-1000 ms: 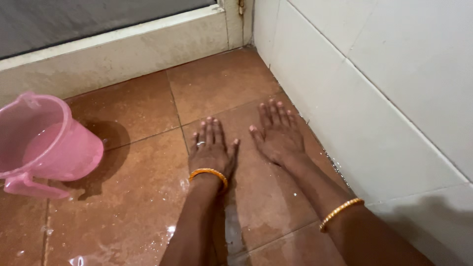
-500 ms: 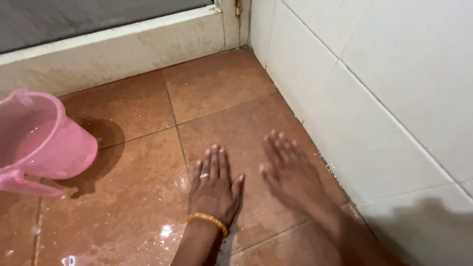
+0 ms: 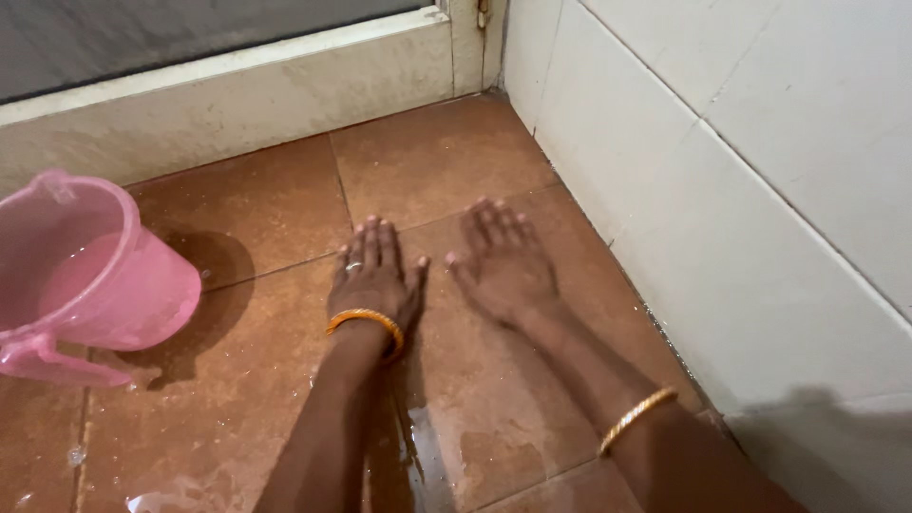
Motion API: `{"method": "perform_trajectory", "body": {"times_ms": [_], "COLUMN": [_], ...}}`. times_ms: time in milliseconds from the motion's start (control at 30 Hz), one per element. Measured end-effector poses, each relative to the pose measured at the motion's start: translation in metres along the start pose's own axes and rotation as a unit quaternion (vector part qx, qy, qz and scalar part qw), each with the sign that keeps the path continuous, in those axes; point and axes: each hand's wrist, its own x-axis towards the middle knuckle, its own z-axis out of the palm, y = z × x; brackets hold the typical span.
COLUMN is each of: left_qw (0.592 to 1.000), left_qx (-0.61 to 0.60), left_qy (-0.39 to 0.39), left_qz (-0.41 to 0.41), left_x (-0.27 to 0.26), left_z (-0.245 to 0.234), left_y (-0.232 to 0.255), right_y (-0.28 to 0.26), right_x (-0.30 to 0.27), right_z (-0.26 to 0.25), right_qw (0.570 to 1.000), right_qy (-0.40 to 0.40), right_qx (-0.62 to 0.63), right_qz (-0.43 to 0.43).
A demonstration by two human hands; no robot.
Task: The person pours water from a pink plastic jug onto a tiled bathroom floor and scrubs the surface with their hands. They repeatedly scoop water from the jug and spread it across the tiles to clean the area.
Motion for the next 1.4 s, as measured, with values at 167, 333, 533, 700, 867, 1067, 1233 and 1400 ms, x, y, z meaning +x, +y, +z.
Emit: {"method": "perform_trajectory", "body": {"times_ms": [167, 333, 533, 700, 867, 1067, 1233, 1400], "left_qw": [1.000, 0.999, 0.998, 0.998, 1.000, 0.999, 0.998, 0.998], "left_qx": [0.012, 0.018, 0.023, 0.019, 0.009, 0.007, 0.004, 0.008], "left_qy": [-0.005, -0.026, -0.004, -0.019, -0.003, 0.043, 0.060, 0.057], "left_qz": [-0.021, 0.009, 0.067, 0.053, 0.006, -0.009, -0.021, -0.040], "left_x": [-0.033, -0.078, -0.062, -0.011, 0.026, 0.034, 0.036, 0.036], "left_z": [-0.004, 0.002, 0.007, -0.003, -0.010, -0.004, -0.006, -0.014], "left_y": [-0.016, 0.005, 0.031, 0.036, 0.006, -0.035, -0.031, -0.026], "right_y": [-0.021, 0.004, 0.069, 0.073, 0.031, -0.037, -0.010, 0.061], "right_x": [-0.054, -0.113, -0.084, -0.012, 0.033, 0.012, -0.045, 0.003], "right_z": [0.013, 0.025, 0.036, 0.013, -0.006, 0.014, 0.030, 0.020], "right_qw": [0.990, 0.985, 0.988, 0.997, 0.996, 0.994, 0.980, 0.993], "right_qy": [0.047, -0.005, 0.130, 0.054, 0.025, 0.045, 0.044, 0.110], "right_qx": [0.012, -0.003, -0.055, 0.001, 0.025, -0.043, 0.038, -0.024], "right_qz": [-0.131, -0.173, -0.068, 0.059, 0.077, -0.085, -0.192, -0.032]}}
